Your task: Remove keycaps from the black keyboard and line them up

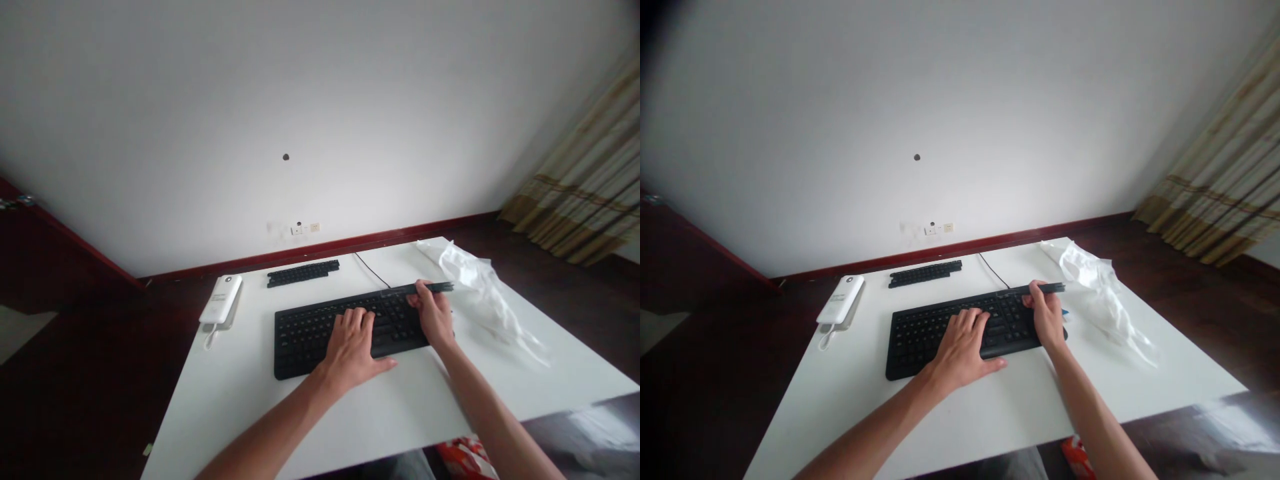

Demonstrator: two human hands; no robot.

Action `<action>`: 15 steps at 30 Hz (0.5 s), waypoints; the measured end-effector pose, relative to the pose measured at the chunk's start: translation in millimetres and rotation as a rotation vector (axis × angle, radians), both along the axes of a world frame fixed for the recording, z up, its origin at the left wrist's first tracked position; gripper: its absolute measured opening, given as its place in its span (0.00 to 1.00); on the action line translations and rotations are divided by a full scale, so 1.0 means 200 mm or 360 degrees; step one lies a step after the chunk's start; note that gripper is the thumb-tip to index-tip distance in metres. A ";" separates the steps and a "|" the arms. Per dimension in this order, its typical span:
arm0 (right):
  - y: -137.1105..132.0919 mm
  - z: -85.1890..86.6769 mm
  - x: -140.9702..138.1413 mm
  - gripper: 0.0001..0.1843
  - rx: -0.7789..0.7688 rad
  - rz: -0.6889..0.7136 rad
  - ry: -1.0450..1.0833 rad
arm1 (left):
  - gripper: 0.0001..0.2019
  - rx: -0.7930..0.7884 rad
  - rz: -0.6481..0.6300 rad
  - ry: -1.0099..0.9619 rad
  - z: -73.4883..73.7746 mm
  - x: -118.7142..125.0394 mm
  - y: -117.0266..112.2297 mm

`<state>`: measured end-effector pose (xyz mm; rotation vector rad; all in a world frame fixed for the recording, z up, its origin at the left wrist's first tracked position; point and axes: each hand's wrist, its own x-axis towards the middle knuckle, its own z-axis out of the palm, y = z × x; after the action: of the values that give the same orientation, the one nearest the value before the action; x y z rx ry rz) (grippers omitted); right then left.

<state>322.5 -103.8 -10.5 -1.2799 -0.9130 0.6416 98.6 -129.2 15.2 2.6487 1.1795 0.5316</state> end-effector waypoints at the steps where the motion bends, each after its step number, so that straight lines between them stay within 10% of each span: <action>1: 0.00 -0.01 0.01 0.24 -0.0022 0.0001 -0.0075 | 0.42 -0.0003 0.0032 0.0008 -0.01 0.04 -0.01; 15: -0.03 -0.04 0.02 0.21 -0.0026 0.0236 0.0215 | 0.37 -0.0059 0.0192 -0.0103 -0.10 0.18 0.01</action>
<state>326.9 -109.0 -19.1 -1.1757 -0.8980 0.8431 134.4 -127.6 -3.8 2.5215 1.3226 0.6044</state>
